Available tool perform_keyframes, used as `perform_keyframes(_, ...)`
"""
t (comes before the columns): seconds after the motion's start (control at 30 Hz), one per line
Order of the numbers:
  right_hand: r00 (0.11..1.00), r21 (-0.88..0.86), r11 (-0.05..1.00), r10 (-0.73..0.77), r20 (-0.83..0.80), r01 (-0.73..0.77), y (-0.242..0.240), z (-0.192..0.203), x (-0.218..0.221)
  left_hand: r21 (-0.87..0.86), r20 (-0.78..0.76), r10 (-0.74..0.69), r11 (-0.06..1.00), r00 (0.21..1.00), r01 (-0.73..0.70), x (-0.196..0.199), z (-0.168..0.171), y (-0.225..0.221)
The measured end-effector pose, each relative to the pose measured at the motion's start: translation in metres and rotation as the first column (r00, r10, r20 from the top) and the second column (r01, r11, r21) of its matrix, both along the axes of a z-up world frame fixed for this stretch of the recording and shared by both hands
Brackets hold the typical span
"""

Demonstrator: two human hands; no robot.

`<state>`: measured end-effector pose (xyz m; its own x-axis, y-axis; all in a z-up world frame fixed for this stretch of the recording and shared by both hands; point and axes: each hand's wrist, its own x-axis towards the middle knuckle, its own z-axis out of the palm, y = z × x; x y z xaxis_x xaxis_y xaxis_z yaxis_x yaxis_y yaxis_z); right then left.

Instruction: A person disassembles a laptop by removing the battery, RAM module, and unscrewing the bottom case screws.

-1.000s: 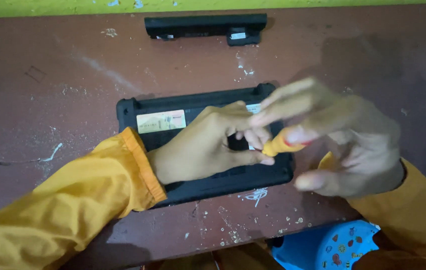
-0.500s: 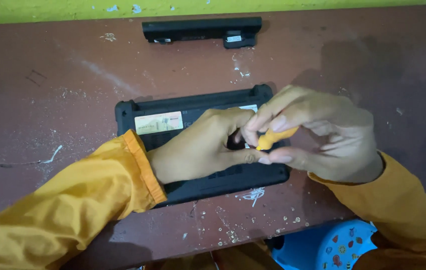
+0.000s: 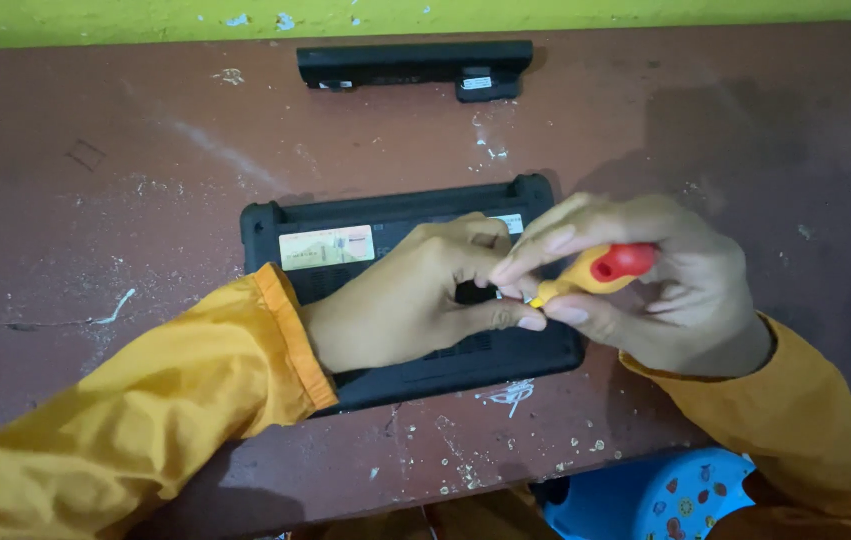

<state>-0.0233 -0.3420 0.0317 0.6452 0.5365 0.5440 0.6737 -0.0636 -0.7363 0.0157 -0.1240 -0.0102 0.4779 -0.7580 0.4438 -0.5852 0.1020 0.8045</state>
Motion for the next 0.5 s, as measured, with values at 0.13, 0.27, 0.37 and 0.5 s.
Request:
perform_keyframes(0.13,0.997,-0.088,0.995,-0.045,0.059,0.05,-0.015,-0.008,-0.002,0.078,0.022,-0.038,0.996,0.999,0.037,0.0,0.003,0.006)
perform_keyframes(0.27,0.999,-0.027,0.999,0.018,-0.035,-0.019,-0.022,-0.015,0.003,0.046,0.002,-0.035,0.998,0.999,0.035,-0.001,0.003,0.009)
perform_keyframes(0.37,0.983,-0.004,0.99,0.141,0.119,-0.142,-0.023,-0.012,0.019,0.048,-0.015,-0.007,0.999,1.0,0.008,0.001,0.004,0.01)
perform_keyframes(0.5,0.994,-0.107,0.994,0.015,0.106,-0.003,-0.012,0.002,-0.001,0.069,0.014,0.037,0.997,0.999,-0.038,-0.006,0.005,0.004)
